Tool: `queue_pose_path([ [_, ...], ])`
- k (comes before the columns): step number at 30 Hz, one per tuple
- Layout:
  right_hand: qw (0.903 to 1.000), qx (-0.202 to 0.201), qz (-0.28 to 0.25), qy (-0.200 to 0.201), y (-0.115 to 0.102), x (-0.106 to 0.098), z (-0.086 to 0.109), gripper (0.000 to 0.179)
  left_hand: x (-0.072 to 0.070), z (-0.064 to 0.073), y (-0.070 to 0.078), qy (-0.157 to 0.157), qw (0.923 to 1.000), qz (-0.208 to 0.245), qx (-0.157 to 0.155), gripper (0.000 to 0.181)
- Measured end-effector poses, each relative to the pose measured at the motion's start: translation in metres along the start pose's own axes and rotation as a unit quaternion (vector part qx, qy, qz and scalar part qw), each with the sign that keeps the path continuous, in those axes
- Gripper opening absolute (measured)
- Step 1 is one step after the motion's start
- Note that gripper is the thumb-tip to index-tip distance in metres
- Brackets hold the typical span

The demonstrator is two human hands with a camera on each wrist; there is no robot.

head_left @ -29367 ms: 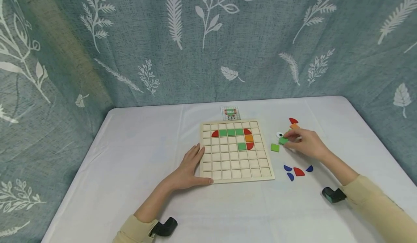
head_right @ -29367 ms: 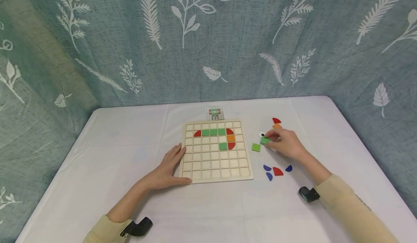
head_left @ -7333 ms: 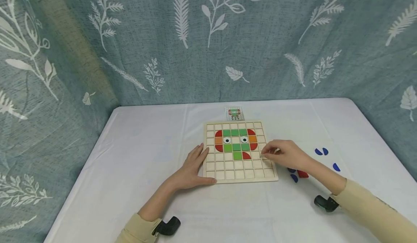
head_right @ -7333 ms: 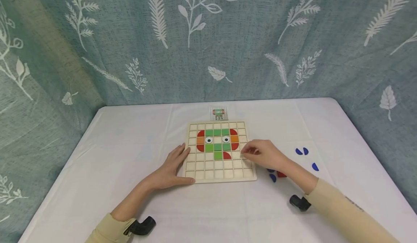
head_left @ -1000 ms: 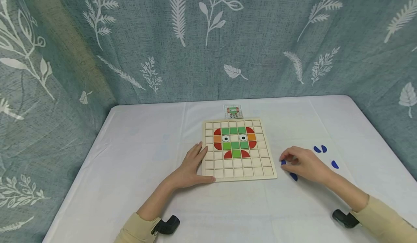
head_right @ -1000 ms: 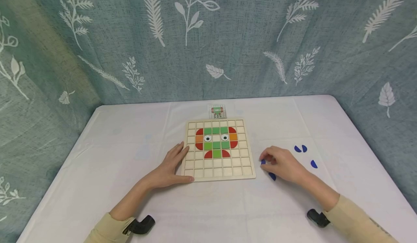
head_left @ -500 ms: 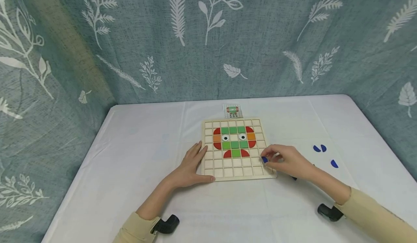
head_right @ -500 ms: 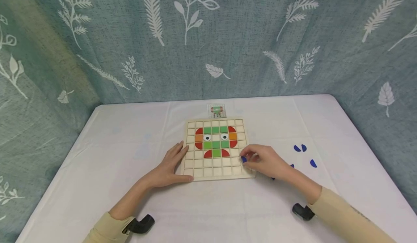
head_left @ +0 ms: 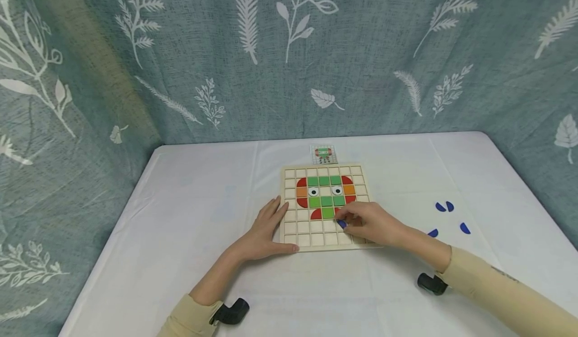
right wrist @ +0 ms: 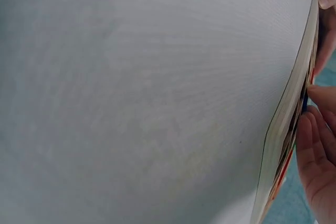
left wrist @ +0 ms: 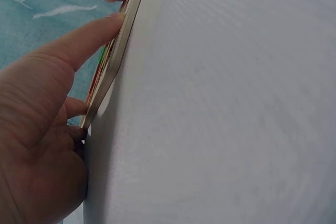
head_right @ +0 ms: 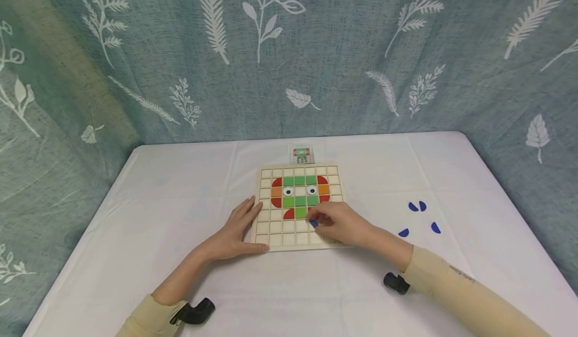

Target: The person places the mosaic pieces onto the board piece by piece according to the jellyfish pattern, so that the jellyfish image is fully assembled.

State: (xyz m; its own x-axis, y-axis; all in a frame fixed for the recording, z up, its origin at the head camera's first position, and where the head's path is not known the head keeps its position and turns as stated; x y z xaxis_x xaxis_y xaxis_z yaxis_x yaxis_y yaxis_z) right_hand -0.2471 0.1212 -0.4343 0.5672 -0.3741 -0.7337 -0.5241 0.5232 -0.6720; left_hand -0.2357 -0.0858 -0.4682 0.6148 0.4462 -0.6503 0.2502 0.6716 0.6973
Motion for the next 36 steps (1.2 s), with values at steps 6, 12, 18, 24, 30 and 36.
queue_pose_path([
  [6,0.9999,0.000,-0.014,-0.004,0.000,0.002,-0.001,0.023,0.000,0.000,0.000,0.000,1.0000,0.000,0.000,0.108],
  [12,0.9996,0.011,-0.025,0.012,0.002,-0.008,0.010,0.022,0.000,0.000,0.001,0.000,1.0000,0.001,-0.004,0.108],
  [18,0.9987,0.031,0.001,0.041,0.013,-0.028,0.042,0.015,0.000,0.000,0.001,0.000,1.0000,0.003,-0.004,0.108],
  [24,0.9955,0.088,0.012,0.033,0.035,-0.030,0.086,0.013,0.000,0.000,0.000,0.001,1.0000,0.001,-0.004,0.108],
  [30,0.9945,0.097,0.022,0.031,0.044,-0.024,0.112,0.016,0.000,-0.001,-0.002,0.002,1.0000,-0.003,-0.001,0.109],
  [36,0.9945,0.083,0.039,0.051,0.044,-0.021,0.116,0.020,0.000,-0.001,-0.002,0.002,1.0000,-0.001,0.001,0.109],
])
Point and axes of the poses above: each hand's wrist, its own z-axis away from the middle knuckle, its own x-axis out of the palm, y = z × x, the point moved 9 cm from there along -z, towards the middle knuckle, and after that the axes turned 14 degrees about -y, right-handed, at the moved point
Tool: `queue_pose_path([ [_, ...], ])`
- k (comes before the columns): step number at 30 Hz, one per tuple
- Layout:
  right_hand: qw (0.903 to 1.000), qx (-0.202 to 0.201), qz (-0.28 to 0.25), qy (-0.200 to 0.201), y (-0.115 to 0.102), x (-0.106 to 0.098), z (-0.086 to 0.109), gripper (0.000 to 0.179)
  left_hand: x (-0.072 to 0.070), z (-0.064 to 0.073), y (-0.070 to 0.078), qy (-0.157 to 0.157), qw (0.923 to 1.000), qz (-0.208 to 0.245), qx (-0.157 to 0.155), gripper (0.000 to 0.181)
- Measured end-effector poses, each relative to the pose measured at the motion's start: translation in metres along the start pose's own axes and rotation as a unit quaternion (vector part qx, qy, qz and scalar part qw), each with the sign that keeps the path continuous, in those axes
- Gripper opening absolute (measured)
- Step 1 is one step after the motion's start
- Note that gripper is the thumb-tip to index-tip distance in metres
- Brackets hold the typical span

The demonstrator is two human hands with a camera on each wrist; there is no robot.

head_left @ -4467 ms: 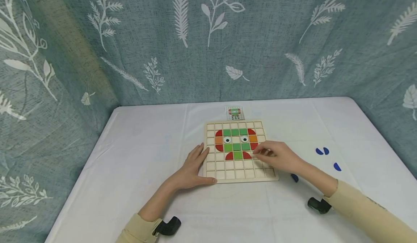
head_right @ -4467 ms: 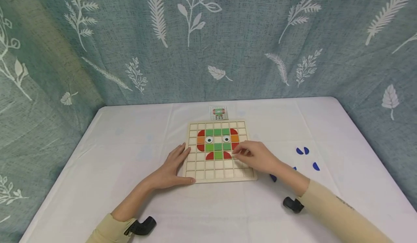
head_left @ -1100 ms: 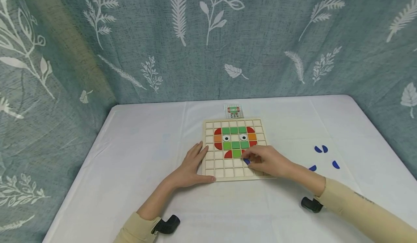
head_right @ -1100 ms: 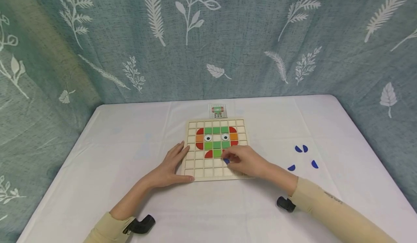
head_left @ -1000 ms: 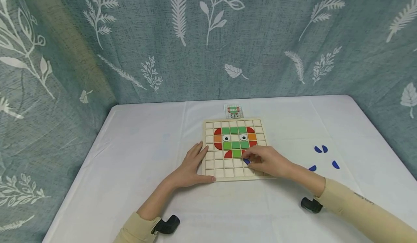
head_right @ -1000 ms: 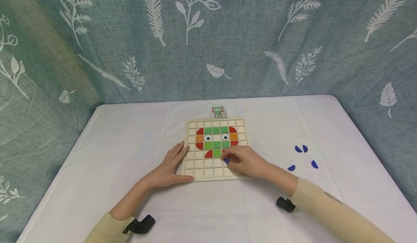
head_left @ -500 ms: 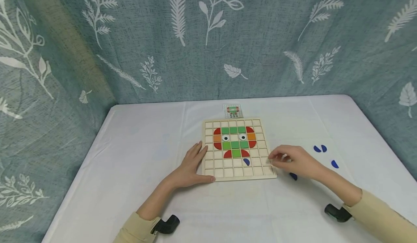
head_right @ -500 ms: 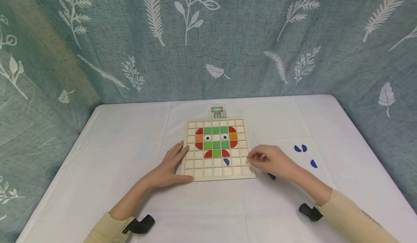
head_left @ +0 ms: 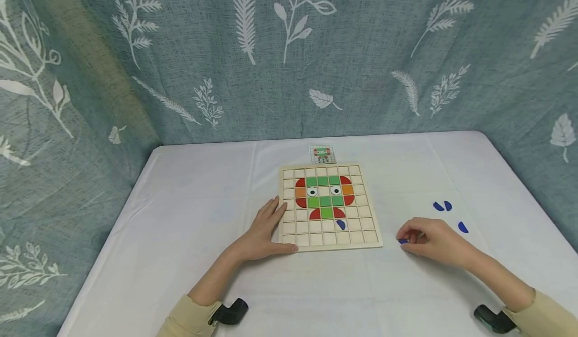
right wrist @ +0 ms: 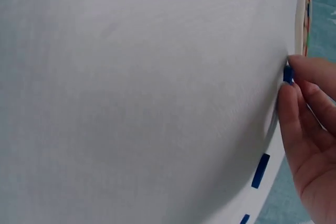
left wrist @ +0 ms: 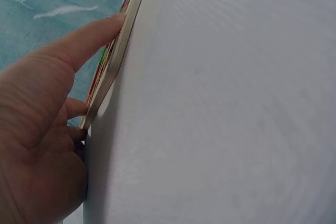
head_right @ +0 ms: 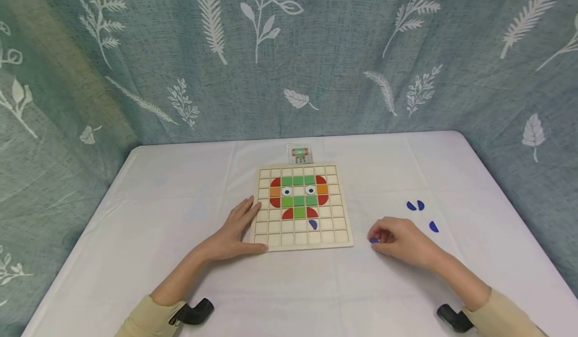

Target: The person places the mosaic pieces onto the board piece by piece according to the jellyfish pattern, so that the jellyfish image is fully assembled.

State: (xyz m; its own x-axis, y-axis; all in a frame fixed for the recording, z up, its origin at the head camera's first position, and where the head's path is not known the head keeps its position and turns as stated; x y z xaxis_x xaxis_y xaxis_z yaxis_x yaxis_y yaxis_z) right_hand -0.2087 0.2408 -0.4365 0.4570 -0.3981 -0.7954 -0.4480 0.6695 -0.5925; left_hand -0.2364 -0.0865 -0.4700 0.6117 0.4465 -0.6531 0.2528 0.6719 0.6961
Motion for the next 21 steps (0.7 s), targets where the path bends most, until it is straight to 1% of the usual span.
queue_pose_path([
  [4,0.9994,-0.010,0.015,0.031,-0.0016,-0.0013,-0.0031,0.021,0.0001,0.0007,0.0006,0.000,1.0000,0.000,-0.004,0.108],
  [7,0.9992,-0.012,0.010,0.037,-0.0016,-0.0023,-0.0041,0.022,0.0001,0.0010,0.0014,0.001,1.0000,0.001,-0.004,0.108],
  [9,0.9996,-0.012,-0.007,0.025,-0.0008,-0.0018,-0.0040,0.025,0.0001,0.0009,0.0017,0.001,1.0000,0.002,-0.003,0.108],
  [12,0.9990,-0.017,-0.041,-0.007,-0.0001,0.0000,-0.0028,0.029,0.0002,0.0010,0.0015,0.001,1.0000,0.002,-0.002,0.108],
  [15,0.9968,-0.030,-0.066,-0.033,-0.0008,0.0016,-0.0021,0.031,0.0000,0.0013,0.0013,0.002,1.0000,0.000,-0.003,0.107],
  [17,0.9960,-0.044,-0.069,-0.037,-0.0023,0.0014,-0.0021,0.030,-0.0001,0.0016,0.0014,0.002,1.0000,-0.001,-0.004,0.107],
  [21,0.9958,-0.062,-0.060,-0.031,-0.0040,0.0008,-0.0028,0.027,-0.0007,0.0020,0.0023,0.001,1.0000,0.001,-0.002,0.107],
])
Point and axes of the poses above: each hand's wrist, its own z-axis away from the middle knuckle, its own x-axis out of the palm, y = z × x, the point moved 9 cm from there along -z, towards the middle knuckle, and after that the axes turned 14 degrees about -y, right-handed, at the moved point
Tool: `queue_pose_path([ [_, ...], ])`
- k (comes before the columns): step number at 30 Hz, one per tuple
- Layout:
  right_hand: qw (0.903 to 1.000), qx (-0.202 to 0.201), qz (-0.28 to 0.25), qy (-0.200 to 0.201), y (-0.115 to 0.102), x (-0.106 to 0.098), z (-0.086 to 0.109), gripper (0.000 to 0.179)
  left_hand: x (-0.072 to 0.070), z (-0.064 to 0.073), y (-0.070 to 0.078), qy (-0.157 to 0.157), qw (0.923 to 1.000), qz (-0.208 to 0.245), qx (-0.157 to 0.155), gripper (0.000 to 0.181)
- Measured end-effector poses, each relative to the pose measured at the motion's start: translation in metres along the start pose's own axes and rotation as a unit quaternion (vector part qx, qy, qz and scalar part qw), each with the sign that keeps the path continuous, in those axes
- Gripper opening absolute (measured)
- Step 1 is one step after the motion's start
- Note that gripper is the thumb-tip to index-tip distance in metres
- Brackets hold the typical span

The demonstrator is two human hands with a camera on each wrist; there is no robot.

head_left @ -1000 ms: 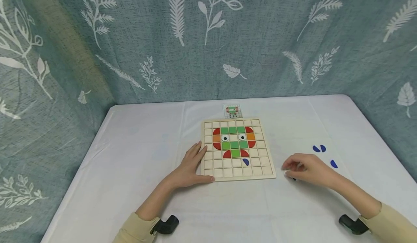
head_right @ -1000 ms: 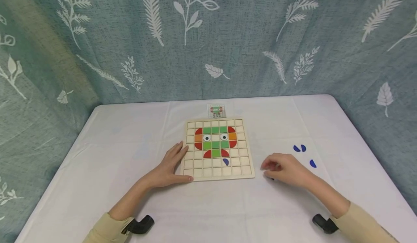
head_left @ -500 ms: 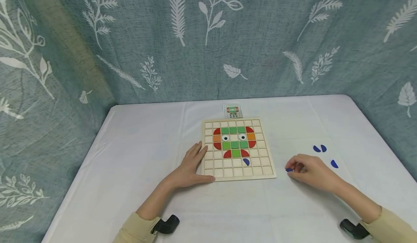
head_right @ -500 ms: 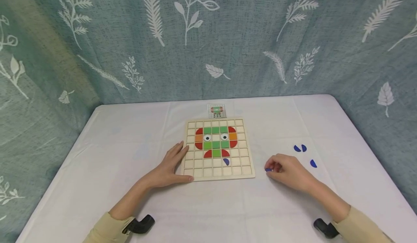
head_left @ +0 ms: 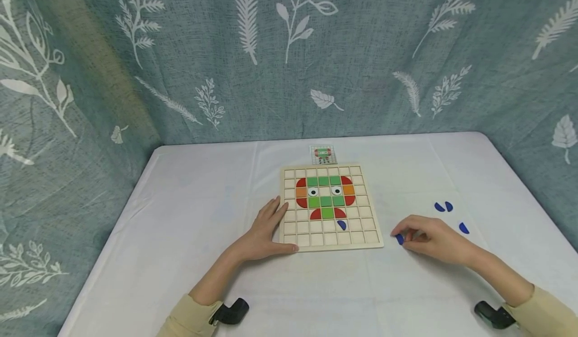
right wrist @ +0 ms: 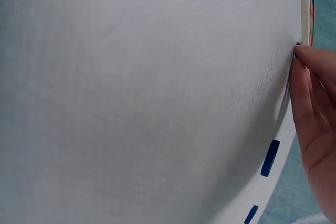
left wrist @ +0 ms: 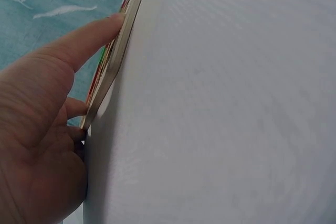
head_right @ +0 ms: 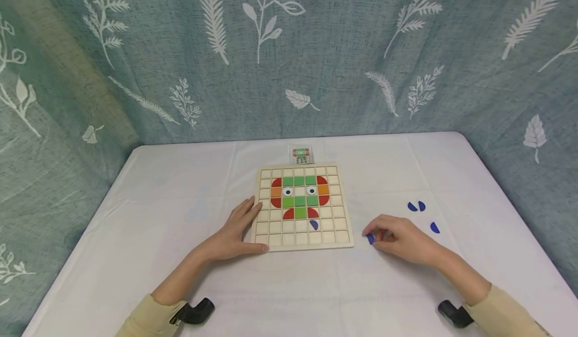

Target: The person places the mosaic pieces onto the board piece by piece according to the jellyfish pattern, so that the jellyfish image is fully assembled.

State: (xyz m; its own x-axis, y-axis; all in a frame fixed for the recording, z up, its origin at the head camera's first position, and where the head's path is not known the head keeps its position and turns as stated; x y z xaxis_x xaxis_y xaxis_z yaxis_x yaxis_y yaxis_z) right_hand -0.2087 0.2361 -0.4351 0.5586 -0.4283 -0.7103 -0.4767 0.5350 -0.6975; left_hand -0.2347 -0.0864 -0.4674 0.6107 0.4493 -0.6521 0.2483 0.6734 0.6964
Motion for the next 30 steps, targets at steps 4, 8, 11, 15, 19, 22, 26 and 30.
queue_pose_path([
  [4,1.0000,0.000,0.005,0.005,0.002,0.000,0.000,0.024,0.000,0.000,0.001,-0.002,1.0000,0.001,0.001,0.107],
  [8,0.9999,0.004,0.001,0.010,0.002,0.001,-0.002,0.024,-0.001,0.000,0.001,-0.002,1.0000,0.001,0.001,0.107],
  [11,0.9996,0.000,0.015,0.024,0.000,0.002,-0.005,0.026,-0.001,0.000,0.001,-0.003,1.0000,0.000,0.002,0.107],
  [15,0.9989,0.009,0.034,0.031,-0.003,0.003,-0.008,0.025,0.000,0.000,0.001,-0.004,1.0000,0.000,0.003,0.107],
  [19,0.9988,0.032,0.028,0.022,-0.001,0.004,-0.009,0.023,0.000,0.000,0.001,-0.004,1.0000,0.000,0.002,0.107],
  [22,0.9986,0.040,0.025,0.022,-0.001,0.003,-0.010,0.023,0.000,0.000,0.000,-0.004,1.0000,0.000,0.001,0.107],
  [26,0.9987,0.035,0.023,0.028,-0.005,0.004,-0.015,0.025,0.000,-0.001,0.001,-0.004,1.0000,-0.002,0.003,0.107],
  [30,0.9995,0.019,0.012,0.024,-0.011,0.006,-0.025,0.027,0.000,-0.001,0.001,-0.003,1.0000,-0.004,0.004,0.107],
])
Point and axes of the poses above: each hand's wrist, its own z-axis away from the middle knuckle, its own x-axis out of the palm, y = z × x, the point moved 9 cm from there along -z, towards the middle knuckle, and after that the axes turned 14 degrees about -y, right-handed, at the moved point
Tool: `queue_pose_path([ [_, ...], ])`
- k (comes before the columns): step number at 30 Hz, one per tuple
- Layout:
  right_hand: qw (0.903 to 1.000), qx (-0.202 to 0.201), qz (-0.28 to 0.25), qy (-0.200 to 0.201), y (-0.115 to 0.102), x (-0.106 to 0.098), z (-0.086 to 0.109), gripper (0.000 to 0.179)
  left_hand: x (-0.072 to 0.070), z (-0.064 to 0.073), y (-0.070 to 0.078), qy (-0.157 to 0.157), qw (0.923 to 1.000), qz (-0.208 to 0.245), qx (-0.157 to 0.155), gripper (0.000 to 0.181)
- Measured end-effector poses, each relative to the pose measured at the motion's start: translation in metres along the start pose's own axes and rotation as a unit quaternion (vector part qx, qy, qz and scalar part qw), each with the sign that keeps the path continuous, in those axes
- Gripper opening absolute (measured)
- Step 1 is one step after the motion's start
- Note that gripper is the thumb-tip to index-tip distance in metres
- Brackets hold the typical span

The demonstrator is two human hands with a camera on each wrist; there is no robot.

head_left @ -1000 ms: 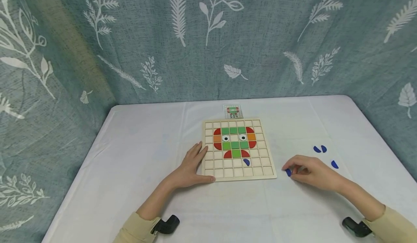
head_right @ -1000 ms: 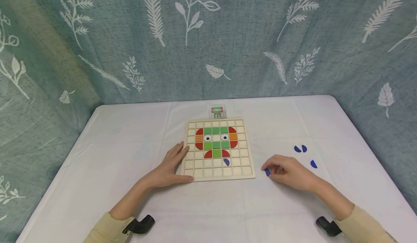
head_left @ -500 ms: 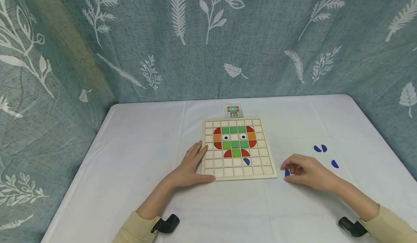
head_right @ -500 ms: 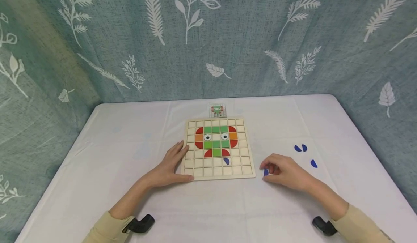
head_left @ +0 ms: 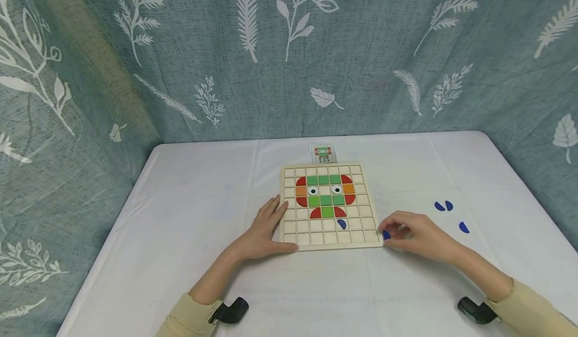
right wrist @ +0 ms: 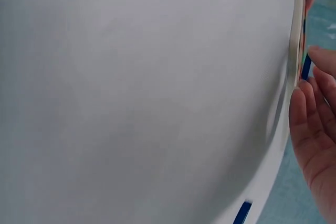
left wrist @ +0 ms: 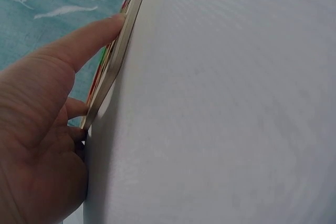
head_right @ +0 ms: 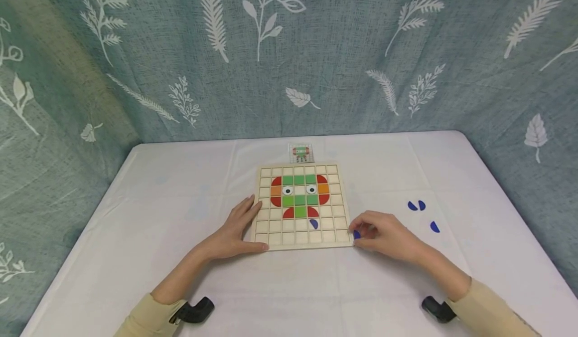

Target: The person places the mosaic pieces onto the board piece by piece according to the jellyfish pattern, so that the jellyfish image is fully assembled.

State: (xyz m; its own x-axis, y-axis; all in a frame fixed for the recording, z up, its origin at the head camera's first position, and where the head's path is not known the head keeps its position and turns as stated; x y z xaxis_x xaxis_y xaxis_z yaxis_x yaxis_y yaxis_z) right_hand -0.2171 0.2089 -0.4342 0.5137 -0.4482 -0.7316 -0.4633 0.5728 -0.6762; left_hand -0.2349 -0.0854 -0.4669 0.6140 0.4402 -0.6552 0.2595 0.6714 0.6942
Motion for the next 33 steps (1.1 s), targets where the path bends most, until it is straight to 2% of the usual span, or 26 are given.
queue_pose_path([
  [7,0.9985,-0.036,-0.025,-0.032,-0.019,0.013,-0.023,0.027,0.001,0.000,-0.001,0.000,1.0000,0.000,-0.003,0.107],
  [17,0.9952,-0.068,-0.007,-0.070,-0.040,0.029,-0.054,0.026,0.000,0.000,-0.002,-0.001,1.0000,0.001,-0.003,0.107],
  [22,0.9945,-0.066,0.008,-0.082,-0.045,0.032,-0.062,0.027,0.001,0.000,-0.002,-0.001,1.0000,0.002,-0.005,0.107],
  [33,0.9932,-0.063,-0.004,-0.098,-0.046,0.036,-0.068,0.025,0.000,0.000,-0.001,-0.001,1.0000,0.002,-0.008,0.107],
])
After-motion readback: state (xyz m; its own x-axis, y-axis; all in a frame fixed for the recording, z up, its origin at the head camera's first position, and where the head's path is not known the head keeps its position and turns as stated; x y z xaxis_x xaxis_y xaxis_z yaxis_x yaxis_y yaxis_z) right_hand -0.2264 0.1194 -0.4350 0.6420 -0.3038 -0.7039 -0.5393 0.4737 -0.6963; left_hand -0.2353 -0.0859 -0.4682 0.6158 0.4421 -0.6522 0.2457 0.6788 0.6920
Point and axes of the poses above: each hand's wrist, its own z-axis away from the middle knuckle, its own x-axis out of the palm, y = z × x, the point moved 9 cm from there along -z, towards the middle knuckle, and after that the axes turned 14 degrees about -y, right-handed, at the moved point
